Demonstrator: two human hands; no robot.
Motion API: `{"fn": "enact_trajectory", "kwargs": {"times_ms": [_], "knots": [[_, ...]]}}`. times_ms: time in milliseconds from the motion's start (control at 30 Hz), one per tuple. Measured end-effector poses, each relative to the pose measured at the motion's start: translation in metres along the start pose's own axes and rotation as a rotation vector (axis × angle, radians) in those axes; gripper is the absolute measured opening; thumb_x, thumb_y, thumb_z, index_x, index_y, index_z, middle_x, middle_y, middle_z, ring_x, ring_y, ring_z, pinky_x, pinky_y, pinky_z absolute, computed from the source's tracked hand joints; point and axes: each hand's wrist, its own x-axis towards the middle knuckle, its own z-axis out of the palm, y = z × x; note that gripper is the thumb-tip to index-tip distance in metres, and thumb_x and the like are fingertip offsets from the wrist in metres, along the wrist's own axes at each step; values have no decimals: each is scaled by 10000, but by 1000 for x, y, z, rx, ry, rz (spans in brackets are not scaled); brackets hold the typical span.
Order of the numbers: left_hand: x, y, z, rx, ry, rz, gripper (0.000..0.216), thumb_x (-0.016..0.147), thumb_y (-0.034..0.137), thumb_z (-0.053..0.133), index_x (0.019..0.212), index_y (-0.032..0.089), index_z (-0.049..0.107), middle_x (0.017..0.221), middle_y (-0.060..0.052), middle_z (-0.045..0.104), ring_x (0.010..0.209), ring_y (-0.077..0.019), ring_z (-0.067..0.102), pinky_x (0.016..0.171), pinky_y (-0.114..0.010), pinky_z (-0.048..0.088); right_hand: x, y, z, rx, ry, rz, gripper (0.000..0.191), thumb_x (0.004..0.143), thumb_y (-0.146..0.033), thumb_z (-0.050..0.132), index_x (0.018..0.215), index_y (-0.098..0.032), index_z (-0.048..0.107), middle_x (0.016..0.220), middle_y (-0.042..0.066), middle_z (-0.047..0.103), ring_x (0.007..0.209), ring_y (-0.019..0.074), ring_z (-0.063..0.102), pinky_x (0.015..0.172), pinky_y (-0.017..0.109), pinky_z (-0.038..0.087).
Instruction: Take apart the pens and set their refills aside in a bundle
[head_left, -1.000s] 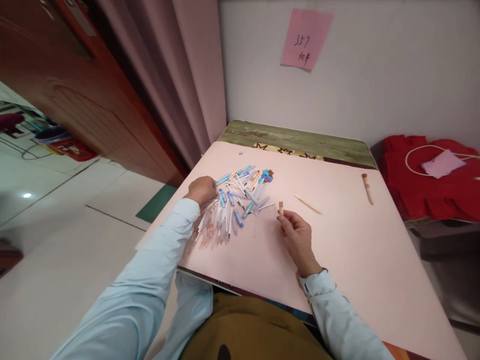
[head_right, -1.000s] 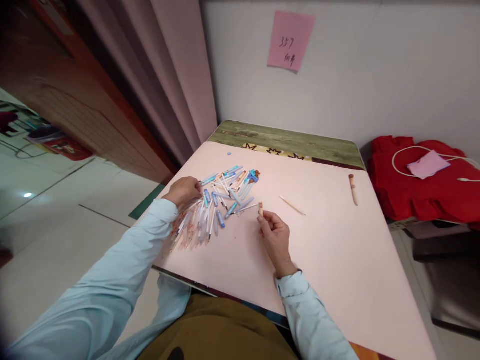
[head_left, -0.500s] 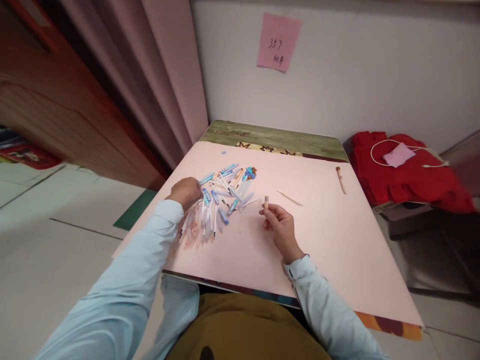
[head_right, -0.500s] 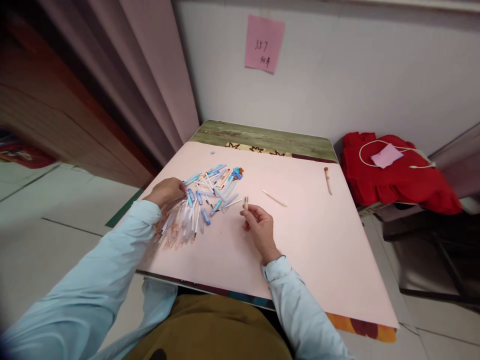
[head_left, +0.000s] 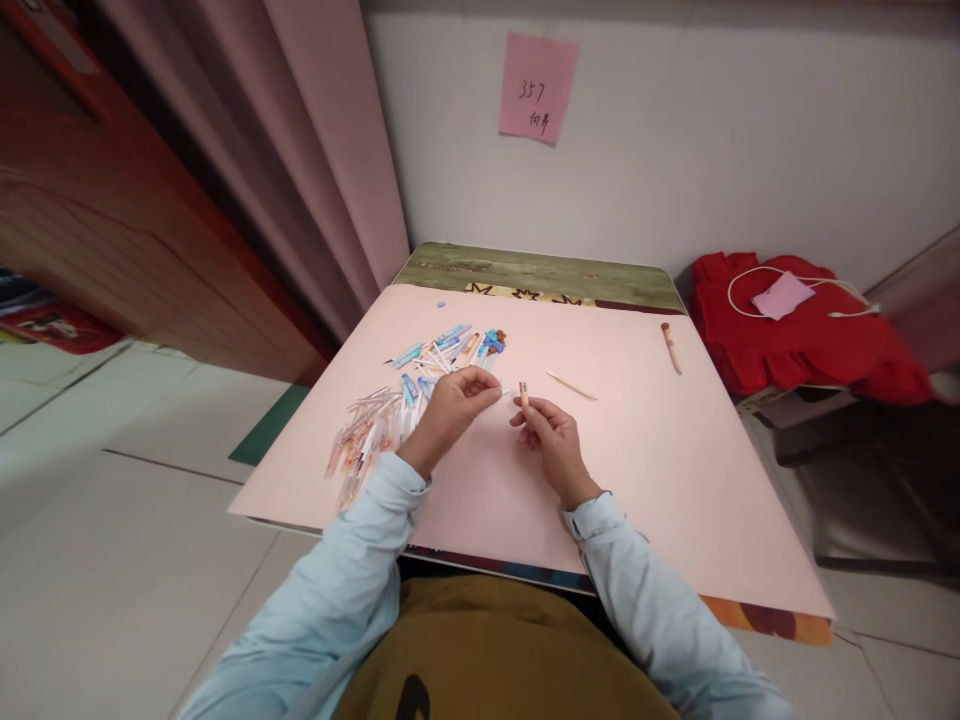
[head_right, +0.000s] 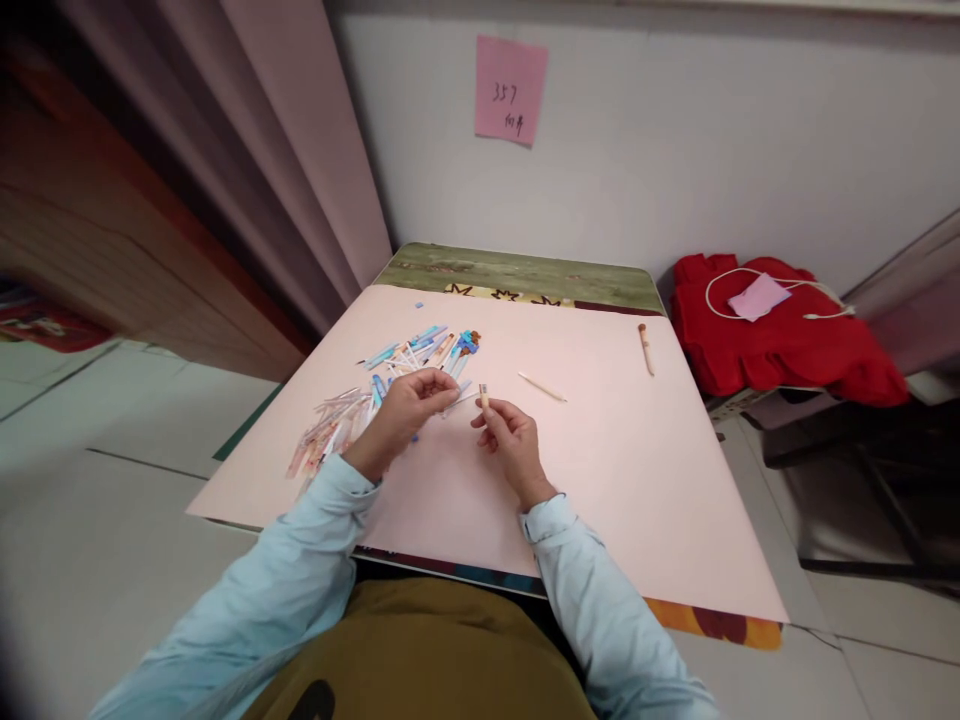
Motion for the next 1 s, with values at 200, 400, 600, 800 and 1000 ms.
{"fn": "enact_trajectory", "kwargs": {"times_ms": [200,400,600,800,1000], "knots": [[-3,-8,27,-296,138,-42,163,685,283,746,782,166,685,797,-10,660,710,-112,552,693,-253,427,-6,-2,2,-41,-50,-63,330,840,-451,657,1050,-203,714,813,26,690,542,93,546,480,214,410],[-11,-7,31,-474,87,-51,154,693,254,752,790,163,675,841,-20,670,734,-118,585,734,-275,451,-8,-6,5,-58,-87,-101,350,832,-467,662,1061,-204,696,844,39,700,587,123,605,533,252,476],[-6,-25,39,-388,262,-102,166,659,232,760,752,145,653,687,5,623,631,-99,556,664,-253,440,-1,3,1,-84,-28,-35,378,785,-512,676,986,-192,684,764,20,677,544,116,570,497,240,449],[-18,-35,54,-389,234,-134,258,719,378,742,754,134,667,727,-14,641,662,-107,590,652,-243,474,-2,12,11,-95,-17,-52,335,798,-505,672,938,-215,581,699,-20,661,513,113,558,495,231,454],[-28,-37,54,-466,310,-268,323,690,398,774,834,134,658,815,-47,679,707,-137,655,608,-251,540,-13,-10,-18,-383,37,-127,237,833,-448,632,867,-216,663,786,8,693,650,159,642,606,263,495]]}}
